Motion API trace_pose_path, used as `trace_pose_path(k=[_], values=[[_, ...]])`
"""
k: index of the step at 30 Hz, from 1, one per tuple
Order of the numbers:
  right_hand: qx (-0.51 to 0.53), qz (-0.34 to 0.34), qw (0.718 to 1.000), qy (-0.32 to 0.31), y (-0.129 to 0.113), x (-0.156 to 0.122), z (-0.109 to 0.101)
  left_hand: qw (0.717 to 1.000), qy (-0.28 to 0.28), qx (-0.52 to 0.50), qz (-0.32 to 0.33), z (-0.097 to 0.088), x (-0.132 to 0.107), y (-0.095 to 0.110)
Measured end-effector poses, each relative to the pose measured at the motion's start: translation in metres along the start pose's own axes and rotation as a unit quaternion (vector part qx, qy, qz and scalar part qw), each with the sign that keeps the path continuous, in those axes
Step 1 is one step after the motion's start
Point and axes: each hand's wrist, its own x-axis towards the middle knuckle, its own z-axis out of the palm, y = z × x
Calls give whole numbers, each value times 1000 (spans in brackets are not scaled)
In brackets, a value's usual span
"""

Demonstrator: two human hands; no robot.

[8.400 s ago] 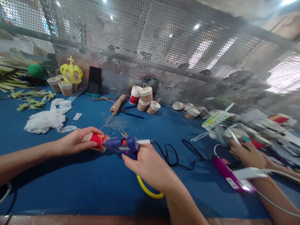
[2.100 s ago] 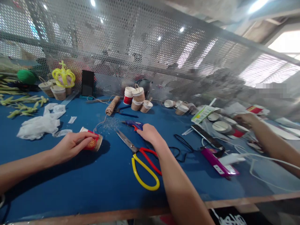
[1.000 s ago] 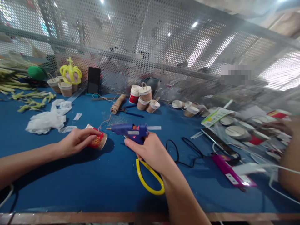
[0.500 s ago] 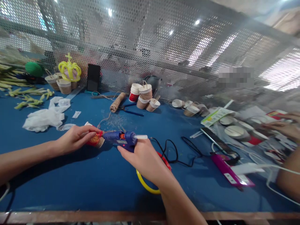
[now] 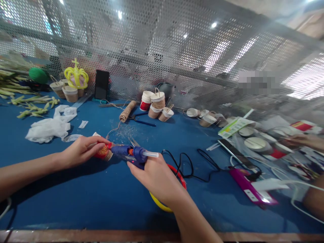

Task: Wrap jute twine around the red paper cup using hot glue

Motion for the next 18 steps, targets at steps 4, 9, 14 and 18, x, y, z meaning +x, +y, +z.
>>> trace_pose_path(k=[4,9,14,18], values=[[8,7,1000,-9,0,-1,0,1000,-2,1,-8,0,0,0],[4,4,1000,-3,0,-1,1,1000,1,-4,-13,0,0,0],[-1,13,1000,-3,2,-2,2,1000,-3,1,-14,1,0,0],[-11,19,1000,-12,4,-3,3,1000,-4,3,-12,0,0,0]])
